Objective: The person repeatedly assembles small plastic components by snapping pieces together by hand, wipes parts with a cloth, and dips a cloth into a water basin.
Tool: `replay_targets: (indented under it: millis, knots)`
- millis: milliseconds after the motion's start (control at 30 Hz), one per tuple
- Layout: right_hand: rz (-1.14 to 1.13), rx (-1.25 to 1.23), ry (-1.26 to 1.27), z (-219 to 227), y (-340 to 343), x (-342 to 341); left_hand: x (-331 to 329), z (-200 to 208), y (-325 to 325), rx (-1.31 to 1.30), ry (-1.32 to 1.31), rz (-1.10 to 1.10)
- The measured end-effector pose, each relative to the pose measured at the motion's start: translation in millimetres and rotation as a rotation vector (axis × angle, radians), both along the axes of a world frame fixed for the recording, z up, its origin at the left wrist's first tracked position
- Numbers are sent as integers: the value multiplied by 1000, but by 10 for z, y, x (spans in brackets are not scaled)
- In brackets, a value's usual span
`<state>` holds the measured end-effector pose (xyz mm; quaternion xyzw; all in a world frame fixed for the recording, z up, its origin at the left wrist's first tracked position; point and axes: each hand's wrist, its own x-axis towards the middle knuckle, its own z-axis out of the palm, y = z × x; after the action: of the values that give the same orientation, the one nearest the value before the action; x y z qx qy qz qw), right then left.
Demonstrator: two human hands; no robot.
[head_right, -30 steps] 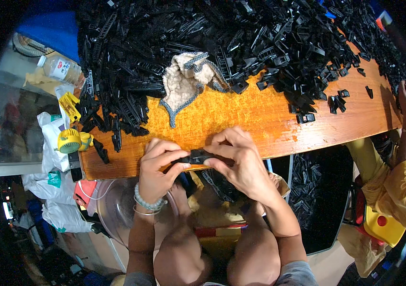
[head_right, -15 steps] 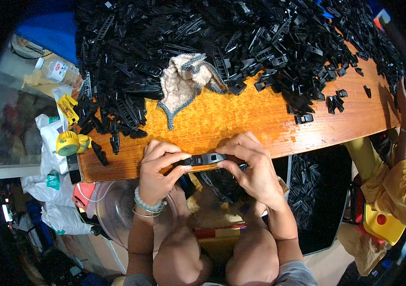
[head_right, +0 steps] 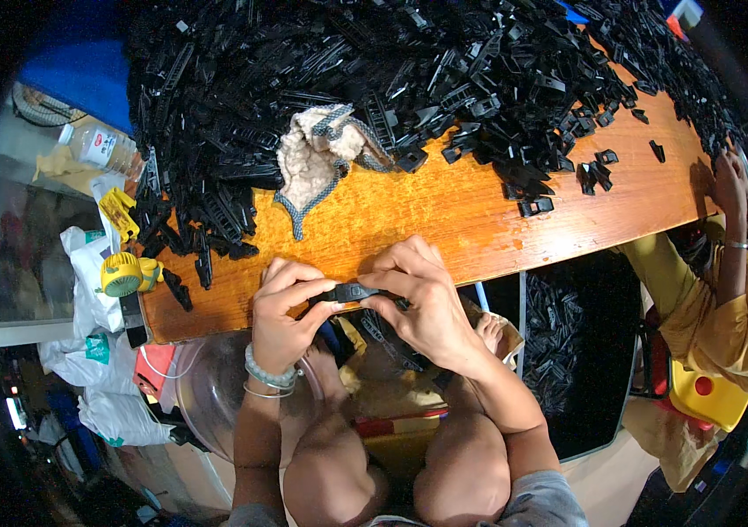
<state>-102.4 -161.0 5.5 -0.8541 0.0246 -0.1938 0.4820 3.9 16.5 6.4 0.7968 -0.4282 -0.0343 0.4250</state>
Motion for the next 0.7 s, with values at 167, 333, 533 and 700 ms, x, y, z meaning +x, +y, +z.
replay_targets:
  millis: [167,333,533,700]
  knots:
    - [-20,-62,-10,24,27,24,5,4,3,-12,15,9]
    - [47,6,-7,-87,-45,-64,151,48,20,37,89,-185]
    - [63,39,-39,59,-269,-133,616,301,-520,-47,-326,33]
    - [-402,-294,-171,-218,-257,45,1017,186,-949,93,-656,145]
